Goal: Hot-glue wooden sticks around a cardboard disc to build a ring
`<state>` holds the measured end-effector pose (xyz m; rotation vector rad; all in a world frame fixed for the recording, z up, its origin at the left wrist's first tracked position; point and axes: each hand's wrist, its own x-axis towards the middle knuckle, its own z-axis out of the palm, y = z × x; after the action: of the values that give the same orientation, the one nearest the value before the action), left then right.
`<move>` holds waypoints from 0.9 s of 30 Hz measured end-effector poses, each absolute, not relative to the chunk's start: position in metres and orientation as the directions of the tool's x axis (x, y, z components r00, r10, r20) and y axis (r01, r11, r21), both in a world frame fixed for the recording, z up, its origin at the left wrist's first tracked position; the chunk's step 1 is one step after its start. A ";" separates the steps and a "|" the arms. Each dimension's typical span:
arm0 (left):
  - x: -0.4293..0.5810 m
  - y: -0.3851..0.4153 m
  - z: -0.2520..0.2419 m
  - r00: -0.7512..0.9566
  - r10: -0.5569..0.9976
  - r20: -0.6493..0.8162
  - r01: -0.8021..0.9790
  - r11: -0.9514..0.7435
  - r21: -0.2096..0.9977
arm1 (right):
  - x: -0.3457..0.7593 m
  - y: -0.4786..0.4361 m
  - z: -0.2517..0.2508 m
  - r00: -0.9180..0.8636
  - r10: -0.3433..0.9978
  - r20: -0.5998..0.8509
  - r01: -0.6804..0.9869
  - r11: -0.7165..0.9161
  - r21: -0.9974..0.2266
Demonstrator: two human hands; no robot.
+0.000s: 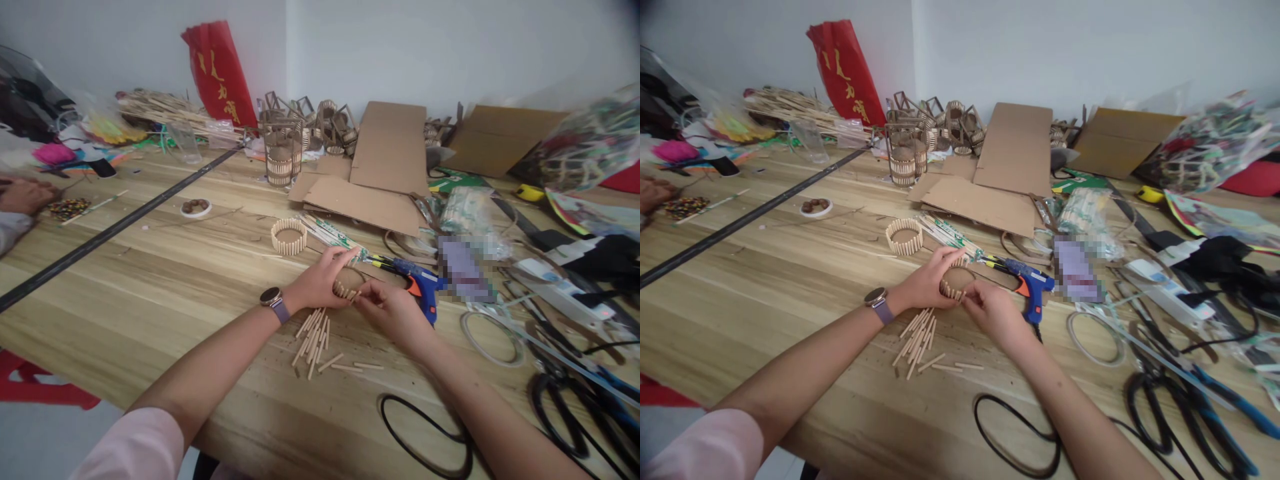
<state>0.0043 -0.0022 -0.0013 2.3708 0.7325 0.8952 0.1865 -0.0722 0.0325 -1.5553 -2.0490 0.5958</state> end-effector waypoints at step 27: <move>0.004 -0.003 0.000 0.649 0.624 0.436 0.303 -0.737 0.604 | 0.197 -0.064 0.017 -0.437 0.833 0.338 0.705 0.551 -0.447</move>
<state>0.0036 -0.0026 0.0003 2.3819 0.7231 0.8850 0.1973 -0.0644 0.0175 -1.2367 -2.2647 0.3253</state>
